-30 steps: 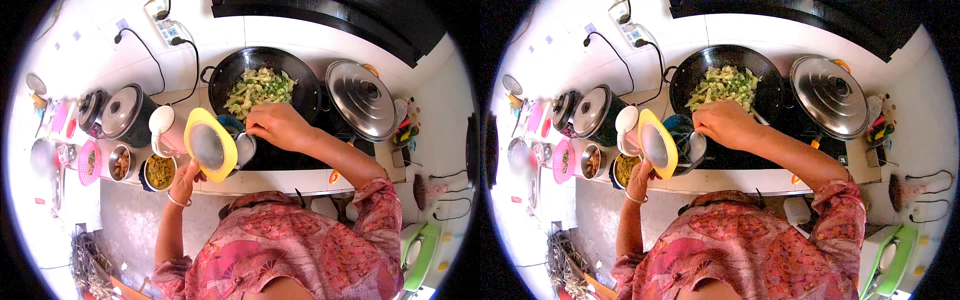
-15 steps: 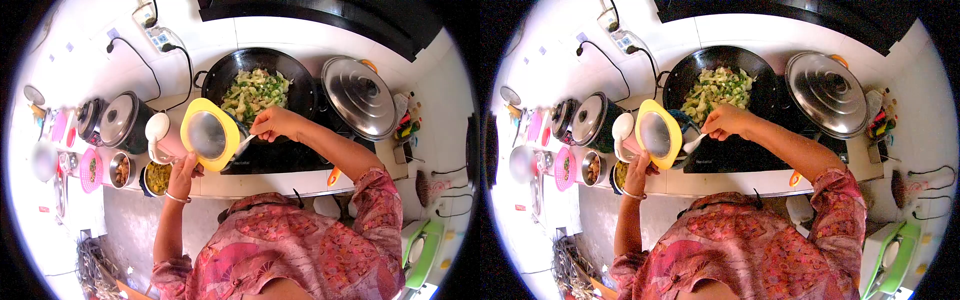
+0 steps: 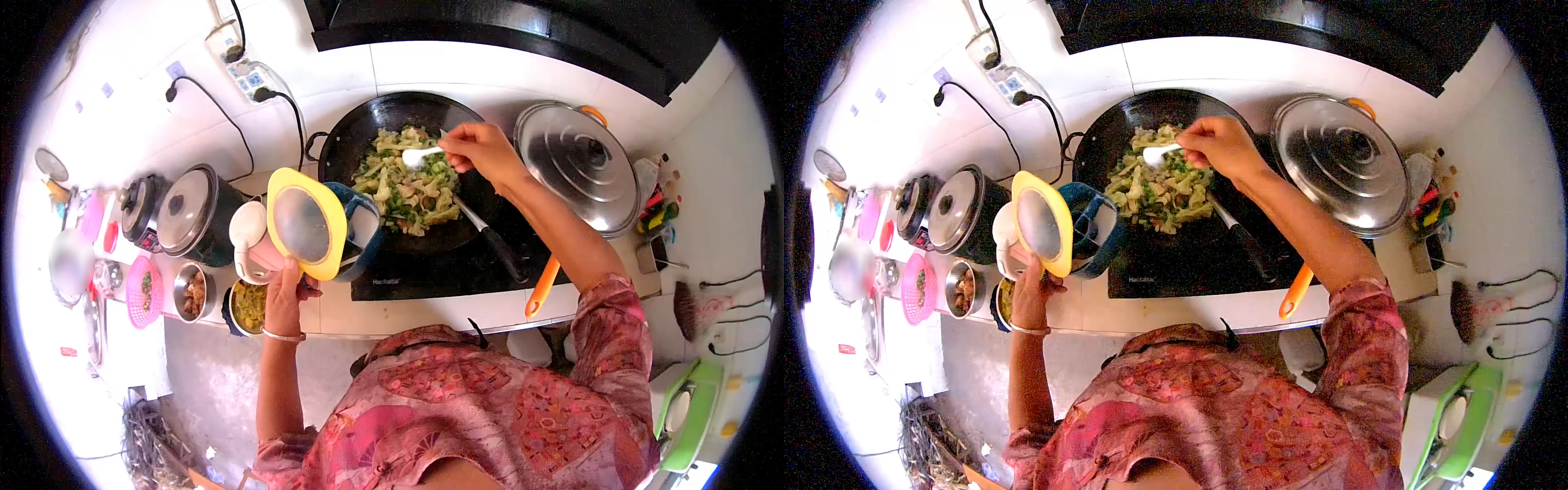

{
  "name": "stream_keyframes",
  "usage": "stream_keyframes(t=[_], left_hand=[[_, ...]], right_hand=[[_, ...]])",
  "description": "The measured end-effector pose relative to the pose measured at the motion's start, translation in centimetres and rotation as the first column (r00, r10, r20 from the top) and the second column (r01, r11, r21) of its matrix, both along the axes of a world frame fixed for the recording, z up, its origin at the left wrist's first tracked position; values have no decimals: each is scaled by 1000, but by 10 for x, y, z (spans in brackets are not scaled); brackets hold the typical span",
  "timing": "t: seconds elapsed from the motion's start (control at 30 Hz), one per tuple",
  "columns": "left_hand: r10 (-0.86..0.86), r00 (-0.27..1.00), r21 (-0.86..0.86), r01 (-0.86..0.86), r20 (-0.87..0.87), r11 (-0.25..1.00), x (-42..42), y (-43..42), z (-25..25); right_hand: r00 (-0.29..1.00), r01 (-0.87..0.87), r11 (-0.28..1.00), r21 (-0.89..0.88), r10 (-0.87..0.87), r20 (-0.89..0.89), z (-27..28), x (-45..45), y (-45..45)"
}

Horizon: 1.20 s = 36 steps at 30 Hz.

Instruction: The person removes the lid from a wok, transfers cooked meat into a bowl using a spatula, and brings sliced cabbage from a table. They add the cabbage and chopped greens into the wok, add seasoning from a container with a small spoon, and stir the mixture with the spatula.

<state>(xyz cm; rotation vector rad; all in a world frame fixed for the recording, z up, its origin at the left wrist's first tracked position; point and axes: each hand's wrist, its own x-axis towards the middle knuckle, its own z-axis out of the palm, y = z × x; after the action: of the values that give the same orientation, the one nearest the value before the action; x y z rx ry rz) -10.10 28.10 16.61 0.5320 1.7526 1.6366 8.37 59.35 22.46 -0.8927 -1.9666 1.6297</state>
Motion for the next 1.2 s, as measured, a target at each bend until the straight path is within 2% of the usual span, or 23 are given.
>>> stream_keyframes(t=[0.13,0.23,0.27,0.33,0.37,0.47,0.63,0.7,0.73,0.87,0.9,0.93,1.0,1.07,1.13,1.2], left_hand=[[26,1000,11,-26,7,1000,5,0,1],[49,998,21,-50,27,999,5,-5,-1],[57,997,43,-59,46,997,5,-6,-2],[63,998,7,-63,19,998,4,-11,-2],[38,999,18,-38,17,999,3,-12,-4],[17,1000,18,-17,12,1000,2,-14,-6],[59,997,44,-61,46,997,6,-14,-7],[28,999,15,-29,20,999,5,-15,-5],[35,999,12,-35,19,999,3,-15,-6],[4,1000,-4,-4,-12,1000,3,-15,-5],[-10,1000,4,10,-20,1000,4,-15,-3],[-26,999,14,26,-26,1000,4,-15,-2],[-37,998,-18,36,-59,999,4,-15,-1],[-79,992,-47,75,-95,996,5,-16,1],[-90,991,-44,86,-103,995,9,-15,7],[-99,989,-42,95,-110,995,11,-16,9]], right_hand=[[996,30,998,51,-25,-88,3,-18,29],[940,281,925,257,-210,-270,13,-9,43],[941,277,924,264,-205,-269,15,-6,43],[975,218,915,339,-186,-124,18,2,38],[977,197,907,371,-153,-147,15,2,50],[905,353,866,354,-219,-366,35,0,65],[918,356,863,358,-251,-307,42,12,39],[969,208,912,354,-143,-202,36,12,21],[976,107,960,258,-52,-212,34,11,4],[976,-172,963,207,194,-94,17,4,-52],[975,-196,961,194,212,-64,23,2,-73],[960,-265,909,321,280,2,18,1,-79],[944,-287,765,577,326,37,7,-6,-88],[940,-312,736,601,333,80,5,-12,-94],[921,-367,646,670,354,163,-1,-17,-96],[899,-423,633,648,381,214,-7,-21,-95]])
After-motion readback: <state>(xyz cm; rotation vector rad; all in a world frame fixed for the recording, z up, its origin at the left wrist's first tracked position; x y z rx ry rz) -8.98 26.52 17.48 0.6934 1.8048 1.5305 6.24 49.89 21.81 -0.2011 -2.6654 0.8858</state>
